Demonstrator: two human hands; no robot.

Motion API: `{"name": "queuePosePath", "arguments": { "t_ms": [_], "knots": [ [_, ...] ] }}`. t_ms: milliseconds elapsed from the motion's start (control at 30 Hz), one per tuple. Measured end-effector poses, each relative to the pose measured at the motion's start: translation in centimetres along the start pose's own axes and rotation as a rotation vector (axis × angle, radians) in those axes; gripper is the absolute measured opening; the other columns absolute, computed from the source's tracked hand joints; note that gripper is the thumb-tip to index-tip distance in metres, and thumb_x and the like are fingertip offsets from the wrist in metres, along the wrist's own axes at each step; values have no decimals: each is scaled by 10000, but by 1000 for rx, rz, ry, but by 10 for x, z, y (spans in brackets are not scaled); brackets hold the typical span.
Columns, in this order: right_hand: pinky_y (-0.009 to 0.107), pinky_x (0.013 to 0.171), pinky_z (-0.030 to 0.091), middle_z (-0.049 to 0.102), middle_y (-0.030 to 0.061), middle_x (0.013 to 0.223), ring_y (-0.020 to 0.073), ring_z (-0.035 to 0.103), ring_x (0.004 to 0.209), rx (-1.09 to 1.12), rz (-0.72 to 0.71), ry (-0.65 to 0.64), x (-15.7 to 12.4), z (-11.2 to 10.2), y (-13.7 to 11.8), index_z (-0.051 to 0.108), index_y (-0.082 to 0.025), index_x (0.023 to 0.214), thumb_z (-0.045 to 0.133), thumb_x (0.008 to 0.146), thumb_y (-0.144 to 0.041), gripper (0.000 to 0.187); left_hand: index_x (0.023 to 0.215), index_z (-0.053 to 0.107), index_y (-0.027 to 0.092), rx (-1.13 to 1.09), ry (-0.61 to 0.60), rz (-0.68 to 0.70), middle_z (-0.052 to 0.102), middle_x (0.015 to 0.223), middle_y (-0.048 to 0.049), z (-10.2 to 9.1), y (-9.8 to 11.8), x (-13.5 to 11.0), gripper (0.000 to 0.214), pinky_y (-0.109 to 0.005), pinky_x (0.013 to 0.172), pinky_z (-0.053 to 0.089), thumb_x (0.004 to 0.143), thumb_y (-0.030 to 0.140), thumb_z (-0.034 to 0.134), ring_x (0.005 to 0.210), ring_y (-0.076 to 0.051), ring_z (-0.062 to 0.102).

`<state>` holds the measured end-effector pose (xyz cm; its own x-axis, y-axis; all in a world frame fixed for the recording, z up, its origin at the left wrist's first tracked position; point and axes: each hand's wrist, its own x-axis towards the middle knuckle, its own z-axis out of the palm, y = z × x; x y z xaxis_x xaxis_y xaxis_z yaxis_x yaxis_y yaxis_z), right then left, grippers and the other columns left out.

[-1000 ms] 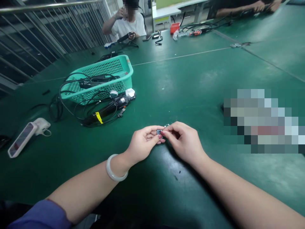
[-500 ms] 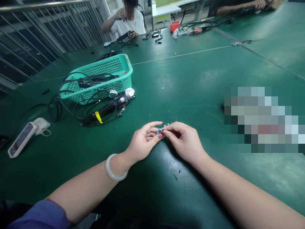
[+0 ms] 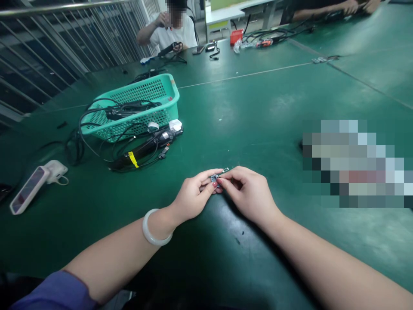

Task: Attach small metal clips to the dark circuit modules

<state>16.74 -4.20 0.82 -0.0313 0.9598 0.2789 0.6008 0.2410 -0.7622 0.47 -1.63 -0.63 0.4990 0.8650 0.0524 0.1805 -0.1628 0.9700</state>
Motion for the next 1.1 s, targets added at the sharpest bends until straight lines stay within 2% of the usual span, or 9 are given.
{"name": "queuePosePath", "arguments": {
  "t_ms": [233,367,667,900,1100],
  "knots": [
    [276,586,444,675,28,754,148,592,670,-10,-33,36,-1,1,-1,667,-216,736,588,826,-265,129,1185,565,118,29,27,-6,712,984,-109,0,9,-2,342,-313,834,556,868,212,478,868,-171,688],
    [282,615,455,680,26,748,155,606,687,37,13,18,0,0,0,667,-217,721,594,816,-277,134,1189,566,109,29,12,3,720,943,-103,-1,9,-1,347,-318,837,554,868,213,484,852,-170,689],
    [294,628,450,679,22,719,161,602,673,111,120,-4,3,-2,4,679,-215,712,596,802,-318,160,1282,505,141,-88,-49,20,699,1044,-106,1,-1,1,411,-342,910,531,876,200,482,947,-183,676],
    [274,558,422,646,15,684,133,552,603,-8,8,45,1,-3,1,677,-212,724,595,814,-291,146,1279,507,123,-86,-29,27,702,832,-55,1,0,0,413,-340,899,542,872,185,477,899,-176,687],
    [265,524,407,632,13,670,123,525,568,-49,-31,75,1,-3,-2,664,-210,720,594,819,-275,139,1269,508,100,-53,-10,52,716,951,-106,1,3,-1,422,-308,880,549,853,166,485,903,-174,689]
  ]
}}
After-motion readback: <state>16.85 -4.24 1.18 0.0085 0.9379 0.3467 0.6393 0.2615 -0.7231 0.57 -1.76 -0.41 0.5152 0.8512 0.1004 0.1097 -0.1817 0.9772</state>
